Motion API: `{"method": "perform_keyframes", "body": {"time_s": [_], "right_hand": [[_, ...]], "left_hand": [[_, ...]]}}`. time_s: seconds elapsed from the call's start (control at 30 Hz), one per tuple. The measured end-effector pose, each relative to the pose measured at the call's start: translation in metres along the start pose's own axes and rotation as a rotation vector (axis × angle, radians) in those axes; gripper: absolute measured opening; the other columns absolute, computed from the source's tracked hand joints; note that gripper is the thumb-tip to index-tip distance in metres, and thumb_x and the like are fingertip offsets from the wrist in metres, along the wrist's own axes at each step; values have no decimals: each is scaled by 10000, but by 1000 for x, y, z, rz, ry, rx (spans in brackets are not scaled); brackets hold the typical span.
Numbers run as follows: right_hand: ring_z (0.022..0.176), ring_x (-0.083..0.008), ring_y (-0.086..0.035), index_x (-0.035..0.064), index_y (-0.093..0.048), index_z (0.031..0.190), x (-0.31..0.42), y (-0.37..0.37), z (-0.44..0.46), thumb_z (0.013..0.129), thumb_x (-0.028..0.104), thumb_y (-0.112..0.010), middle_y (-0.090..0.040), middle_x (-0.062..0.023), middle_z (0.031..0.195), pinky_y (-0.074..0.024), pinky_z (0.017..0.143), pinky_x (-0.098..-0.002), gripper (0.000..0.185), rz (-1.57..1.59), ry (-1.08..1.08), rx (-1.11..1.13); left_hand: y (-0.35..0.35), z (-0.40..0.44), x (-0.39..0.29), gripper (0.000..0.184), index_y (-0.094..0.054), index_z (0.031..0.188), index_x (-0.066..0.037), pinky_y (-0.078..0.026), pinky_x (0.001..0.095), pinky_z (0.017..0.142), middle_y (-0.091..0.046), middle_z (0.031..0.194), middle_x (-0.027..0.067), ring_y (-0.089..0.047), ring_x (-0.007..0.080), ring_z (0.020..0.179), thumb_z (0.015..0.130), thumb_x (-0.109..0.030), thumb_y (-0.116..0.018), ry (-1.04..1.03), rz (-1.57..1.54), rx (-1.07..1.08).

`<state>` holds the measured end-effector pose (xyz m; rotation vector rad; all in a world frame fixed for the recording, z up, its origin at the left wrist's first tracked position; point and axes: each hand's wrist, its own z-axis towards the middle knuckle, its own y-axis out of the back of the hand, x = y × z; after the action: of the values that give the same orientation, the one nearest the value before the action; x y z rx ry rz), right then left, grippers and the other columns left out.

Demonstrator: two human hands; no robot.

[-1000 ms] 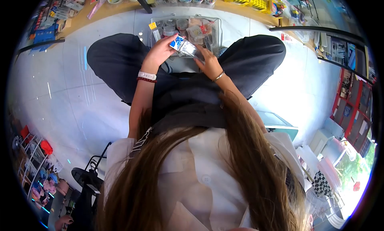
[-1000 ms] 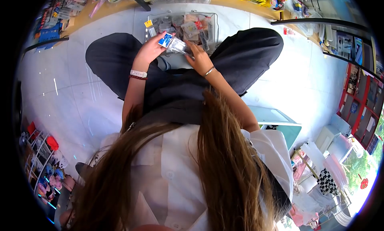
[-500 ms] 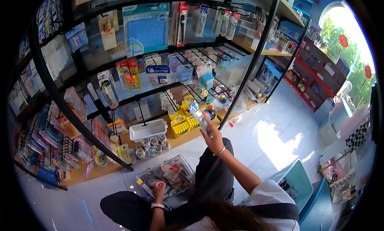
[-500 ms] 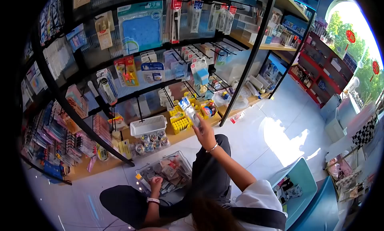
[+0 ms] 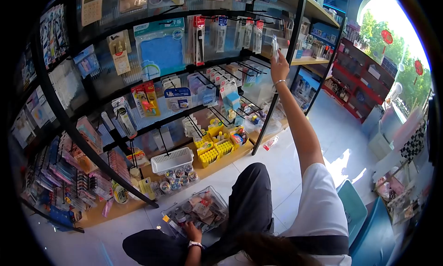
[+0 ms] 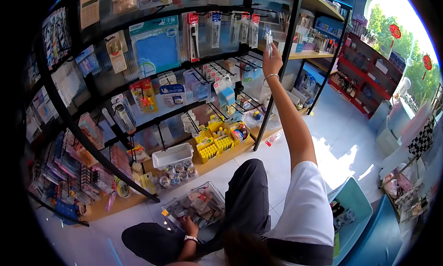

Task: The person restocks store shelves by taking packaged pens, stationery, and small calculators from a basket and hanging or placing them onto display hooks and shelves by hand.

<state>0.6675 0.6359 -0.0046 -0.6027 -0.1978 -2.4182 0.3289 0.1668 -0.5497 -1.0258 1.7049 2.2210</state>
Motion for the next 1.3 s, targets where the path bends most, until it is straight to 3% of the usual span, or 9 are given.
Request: {"method": "perform_keyframes", "body": {"time_s": [0.13,0.2,0.53,0.6,0.67,0.8,0.97,1.3], "right_hand": [[888,-329,-587,72,-573,1146,-9,-26,49,776,238,-617,-612,-187,978,-444,804,-398,408,24,74,-22],[952,-351,-563,68,-580,1132,-1,-30,67,774,236,-609,-604,-212,996,-421,851,-410,397,-96,-14,50],[925,-370,-560,94,-588,1138,-5,-39,79,748,209,-621,-607,-218,963,-432,841,-417,408,-191,-40,111],[916,-367,-561,95,-581,1149,3,-36,67,755,195,-617,-604,-209,969,-432,835,-418,409,-186,-26,98],[914,-360,-555,96,-571,1165,17,-36,50,772,159,-607,-583,-192,991,-432,816,-420,400,-84,99,-85],[915,-316,-555,91,-551,1196,66,-27,10,817,114,-588,-559,-178,1010,-454,767,-373,382,133,206,-166],[913,-299,-562,118,-551,1203,96,-39,-22,819,100,-594,-557,-158,1029,-459,761,-353,386,188,241,89],[923,-320,-551,85,-548,1198,106,-52,-23,816,105,-594,-545,-184,1035,-451,774,-372,386,140,137,63]], "left_hand": [[-2,-1,2,444,-522,990,0,-325,452,957,-461,1137,205,-396,382,1120,605,-84,-725,-10,4,5],[-11,0,11,472,-520,996,1,-317,467,960,-456,1150,203,-387,390,1127,587,-92,-738,-5,4,-8],[-8,-7,9,456,-512,1017,12,-304,473,973,-418,1192,241,-387,413,1126,601,-59,-685,-49,12,-6],[-8,-5,9,492,-509,1022,-5,-286,486,988,-400,1209,231,-330,426,1170,581,-77,-714,-43,35,13],[-7,-6,5,486,-506,1036,-1,-284,484,992,-398,1217,241,-345,425,1167,597,-72,-703,-35,47,7],[-11,-6,8,498,-501,1064,-4,-267,484,1011,-388,1239,256,-346,427,1183,616,-85,-703,24,24,45],[-23,-9,22,534,-483,1100,-14,-244,487,1030,-375,1262,265,-320,429,1211,624,-114,-705,19,57,51],[-31,-7,31,612,-432,1170,4,-239,483,1037,-372,1268,284,-308,422,1227,627,-129,-681,83,0,122]]}}
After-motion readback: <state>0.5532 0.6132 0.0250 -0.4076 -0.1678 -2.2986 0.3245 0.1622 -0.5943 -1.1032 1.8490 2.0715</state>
